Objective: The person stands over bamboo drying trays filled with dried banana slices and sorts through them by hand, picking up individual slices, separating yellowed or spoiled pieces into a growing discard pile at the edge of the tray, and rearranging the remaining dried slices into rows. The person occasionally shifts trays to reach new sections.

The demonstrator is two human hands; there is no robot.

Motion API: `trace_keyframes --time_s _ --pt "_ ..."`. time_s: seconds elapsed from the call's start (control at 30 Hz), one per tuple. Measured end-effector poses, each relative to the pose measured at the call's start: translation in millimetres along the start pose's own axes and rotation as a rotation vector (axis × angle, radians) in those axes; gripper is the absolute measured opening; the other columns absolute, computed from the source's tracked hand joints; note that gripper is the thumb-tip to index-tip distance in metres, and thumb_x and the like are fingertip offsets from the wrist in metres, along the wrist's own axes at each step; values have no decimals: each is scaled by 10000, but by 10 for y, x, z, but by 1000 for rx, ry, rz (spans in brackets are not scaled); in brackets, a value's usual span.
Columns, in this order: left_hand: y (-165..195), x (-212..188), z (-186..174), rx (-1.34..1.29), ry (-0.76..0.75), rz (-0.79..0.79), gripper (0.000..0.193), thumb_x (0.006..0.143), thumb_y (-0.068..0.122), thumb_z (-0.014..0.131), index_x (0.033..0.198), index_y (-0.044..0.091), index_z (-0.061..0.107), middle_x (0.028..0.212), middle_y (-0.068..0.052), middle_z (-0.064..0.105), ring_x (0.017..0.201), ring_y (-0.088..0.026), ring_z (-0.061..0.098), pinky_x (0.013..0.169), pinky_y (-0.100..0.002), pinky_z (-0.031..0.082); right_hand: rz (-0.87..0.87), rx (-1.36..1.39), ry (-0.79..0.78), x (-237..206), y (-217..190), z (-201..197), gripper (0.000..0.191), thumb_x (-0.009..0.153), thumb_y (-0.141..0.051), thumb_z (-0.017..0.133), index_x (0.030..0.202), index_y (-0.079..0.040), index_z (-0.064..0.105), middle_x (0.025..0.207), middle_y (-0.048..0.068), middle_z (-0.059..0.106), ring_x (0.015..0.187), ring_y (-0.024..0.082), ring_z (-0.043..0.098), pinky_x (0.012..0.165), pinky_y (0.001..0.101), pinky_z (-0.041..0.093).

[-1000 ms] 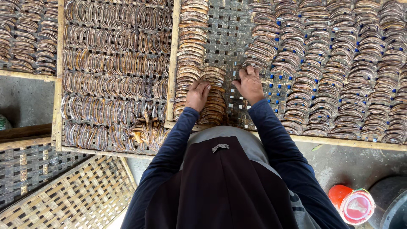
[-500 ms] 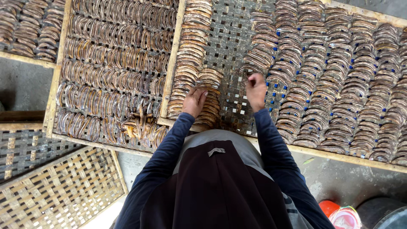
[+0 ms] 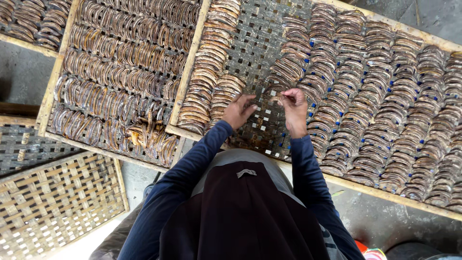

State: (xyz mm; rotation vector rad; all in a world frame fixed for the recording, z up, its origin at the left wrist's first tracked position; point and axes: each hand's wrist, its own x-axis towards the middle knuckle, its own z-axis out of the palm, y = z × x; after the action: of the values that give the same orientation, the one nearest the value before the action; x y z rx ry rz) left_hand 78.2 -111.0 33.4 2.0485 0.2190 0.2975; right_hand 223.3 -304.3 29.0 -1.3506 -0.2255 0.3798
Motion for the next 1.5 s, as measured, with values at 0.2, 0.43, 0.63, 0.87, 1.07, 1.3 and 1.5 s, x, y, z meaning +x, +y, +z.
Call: trace_keyframes --time_s 0.2,0.43,0.63,0.87,1.07,1.3,1.5 --pt "-98 387 265 -1162 -123 -769 471 932 484 616 1337 251 558 1242 -115 687 1037 -226 731 945 -441 592 101 108 -261 -27 -212 267 241 936 166 620 1063 -37 595 1088 79 678 972 148 682 819 317 624" --pt "-561 306 -203 -1014 126 -543 298 994 164 683 1276 75 642 1181 -9 699 993 -90 676 846 -290 600 44 -108 -226 177 109 780 224 933 124 665 1067 -44 600 1026 66 688 885 135 674 768 285 610" --pt "-655 753 -602 -280 242 -242 307 901 50 773 1191 71 674 1039 -71 750 908 -194 711 806 -347 593 -203 -477 -130 528 334 1261 231 879 59 765 1032 -37 621 949 59 696 849 143 678 778 317 575" --pt "-695 923 -649 213 220 -54 293 813 44 777 1094 79 701 1036 -152 724 960 -356 700 857 -430 568 -354 -748 -91 639 344 1406 228 835 57 754 986 -44 615 933 109 668 825 241 705 737 358 575" --pt "-749 801 -489 296 301 -84 209 885 126 780 1083 87 726 1072 -157 693 977 -373 674 876 -447 552 -319 -849 -105 501 323 1335 141 887 23 736 959 -40 633 970 119 648 809 285 690 689 396 567" --pt "-781 731 -559 322 245 37 232 849 130 771 1075 85 745 1124 -141 655 1035 -356 640 917 -434 543 -375 -997 -121 496 411 1267 80 934 -1 704 964 -51 648 968 116 654 820 303 679 758 446 551" --pt "-839 760 -487 418 250 58 220 897 34 685 1089 110 763 1155 -140 652 1090 -365 626 949 -436 541 -414 -1133 -49 332 382 1010 107 1009 -20 646 1083 -91 676 1071 132 671 929 310 660 845 438 555"
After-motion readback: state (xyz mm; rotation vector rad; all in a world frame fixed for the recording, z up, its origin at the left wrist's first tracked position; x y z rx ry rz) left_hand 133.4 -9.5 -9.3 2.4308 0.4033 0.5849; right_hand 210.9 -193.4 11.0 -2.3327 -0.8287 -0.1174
